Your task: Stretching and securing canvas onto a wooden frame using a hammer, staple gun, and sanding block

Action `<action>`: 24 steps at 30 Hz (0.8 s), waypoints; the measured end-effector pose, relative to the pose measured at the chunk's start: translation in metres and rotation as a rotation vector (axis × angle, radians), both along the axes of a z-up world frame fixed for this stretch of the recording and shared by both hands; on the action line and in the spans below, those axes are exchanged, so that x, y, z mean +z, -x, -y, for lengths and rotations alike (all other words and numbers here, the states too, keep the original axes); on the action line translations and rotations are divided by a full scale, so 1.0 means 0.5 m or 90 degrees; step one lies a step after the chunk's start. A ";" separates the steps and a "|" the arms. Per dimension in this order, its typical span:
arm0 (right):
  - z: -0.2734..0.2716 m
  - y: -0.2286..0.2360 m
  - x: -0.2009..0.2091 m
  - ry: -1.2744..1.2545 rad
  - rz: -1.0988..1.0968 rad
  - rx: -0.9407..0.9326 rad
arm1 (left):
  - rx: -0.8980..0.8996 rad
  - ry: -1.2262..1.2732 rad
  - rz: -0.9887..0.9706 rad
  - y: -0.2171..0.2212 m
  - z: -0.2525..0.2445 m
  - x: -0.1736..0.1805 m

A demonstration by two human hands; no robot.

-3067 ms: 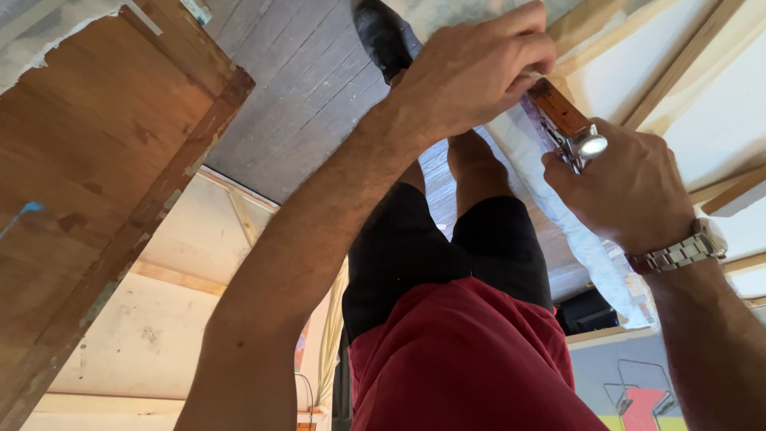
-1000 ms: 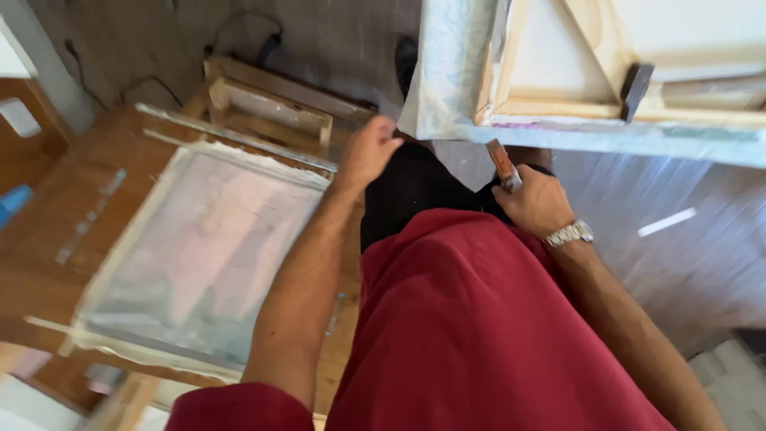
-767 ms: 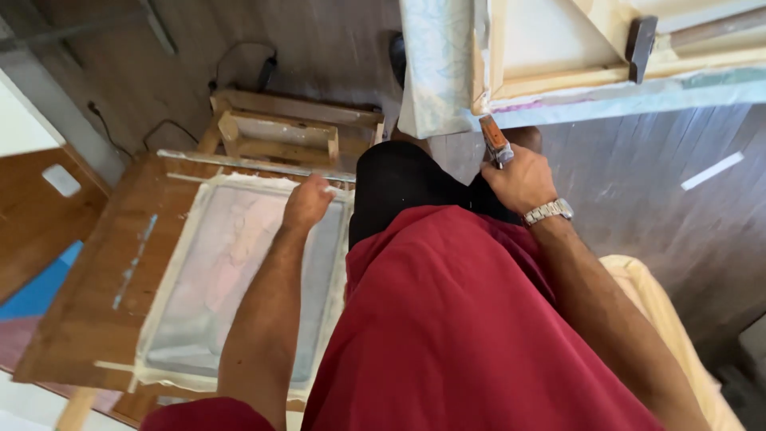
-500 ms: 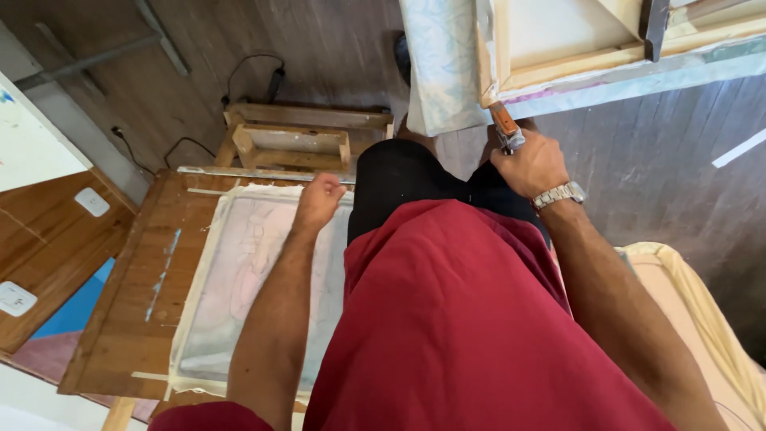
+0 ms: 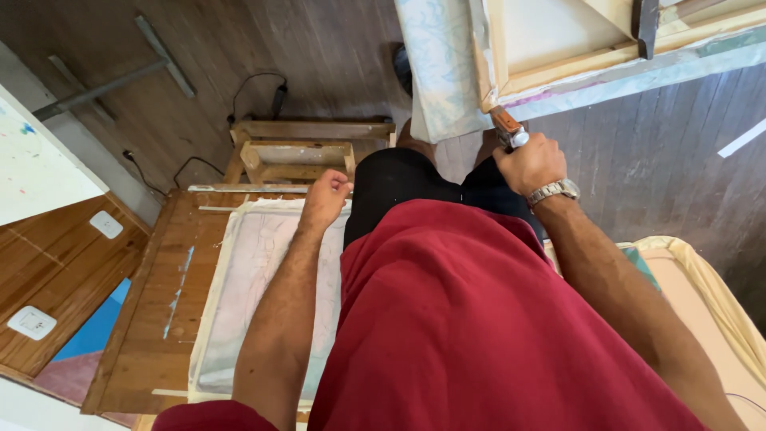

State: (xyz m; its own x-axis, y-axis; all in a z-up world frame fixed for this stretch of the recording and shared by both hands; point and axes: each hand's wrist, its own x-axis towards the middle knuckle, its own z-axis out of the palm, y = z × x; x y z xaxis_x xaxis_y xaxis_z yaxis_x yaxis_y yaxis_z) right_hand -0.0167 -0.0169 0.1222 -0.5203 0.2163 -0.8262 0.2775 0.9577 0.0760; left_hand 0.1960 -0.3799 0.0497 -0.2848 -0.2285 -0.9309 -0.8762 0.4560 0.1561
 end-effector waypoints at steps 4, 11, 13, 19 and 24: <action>-0.025 -0.004 -0.018 0.033 0.024 -0.005 | 0.000 -0.006 0.004 -0.001 0.010 0.006; 0.014 0.041 0.094 0.100 -0.034 0.019 | -0.081 0.012 -0.021 0.052 -0.014 -0.034; -0.007 0.024 0.150 0.141 -0.006 0.003 | -0.100 0.019 -0.128 0.127 -0.052 0.007; -0.202 -0.095 0.155 0.055 -0.033 0.043 | -0.081 -0.096 -0.232 0.351 -0.280 0.083; -0.271 -0.140 0.161 -0.050 0.096 -0.034 | -0.101 -0.104 -0.118 0.438 -0.394 0.084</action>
